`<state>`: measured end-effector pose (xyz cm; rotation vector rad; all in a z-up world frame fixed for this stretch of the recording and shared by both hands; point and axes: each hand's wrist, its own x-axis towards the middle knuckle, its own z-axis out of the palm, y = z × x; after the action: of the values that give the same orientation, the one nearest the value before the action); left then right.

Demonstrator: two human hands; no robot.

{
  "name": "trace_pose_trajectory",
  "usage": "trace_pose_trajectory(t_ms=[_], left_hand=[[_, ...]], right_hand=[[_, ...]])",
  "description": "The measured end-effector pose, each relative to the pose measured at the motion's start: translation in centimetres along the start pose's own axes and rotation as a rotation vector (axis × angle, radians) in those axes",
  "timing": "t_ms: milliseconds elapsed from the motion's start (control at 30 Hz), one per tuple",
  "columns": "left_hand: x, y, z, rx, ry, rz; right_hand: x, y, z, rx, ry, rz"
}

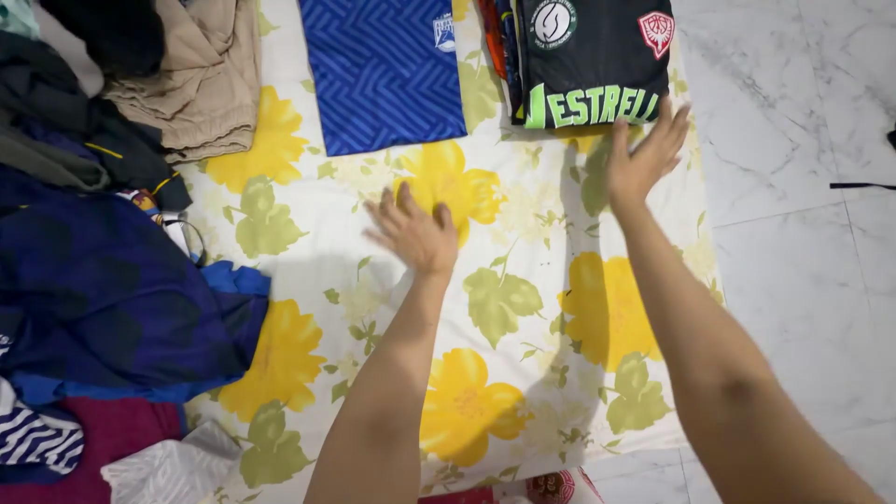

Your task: Folding various shirts and jerseys on a bed.

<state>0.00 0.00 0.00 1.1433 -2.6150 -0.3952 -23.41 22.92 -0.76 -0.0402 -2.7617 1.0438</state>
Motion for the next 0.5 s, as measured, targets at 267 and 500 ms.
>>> trace_pose_trajectory(t_ms=[267,500], left_hand=[[16.2,21.5,4.6,-0.370,0.020,0.630],[28.8,28.3,8.4,0.008,-0.365,0.459]], right_hand=[[14.0,-8.2,2.6,-0.201,-0.417,-0.287],[22.3,-9.5,8.6,-0.241,-0.476,-0.392]])
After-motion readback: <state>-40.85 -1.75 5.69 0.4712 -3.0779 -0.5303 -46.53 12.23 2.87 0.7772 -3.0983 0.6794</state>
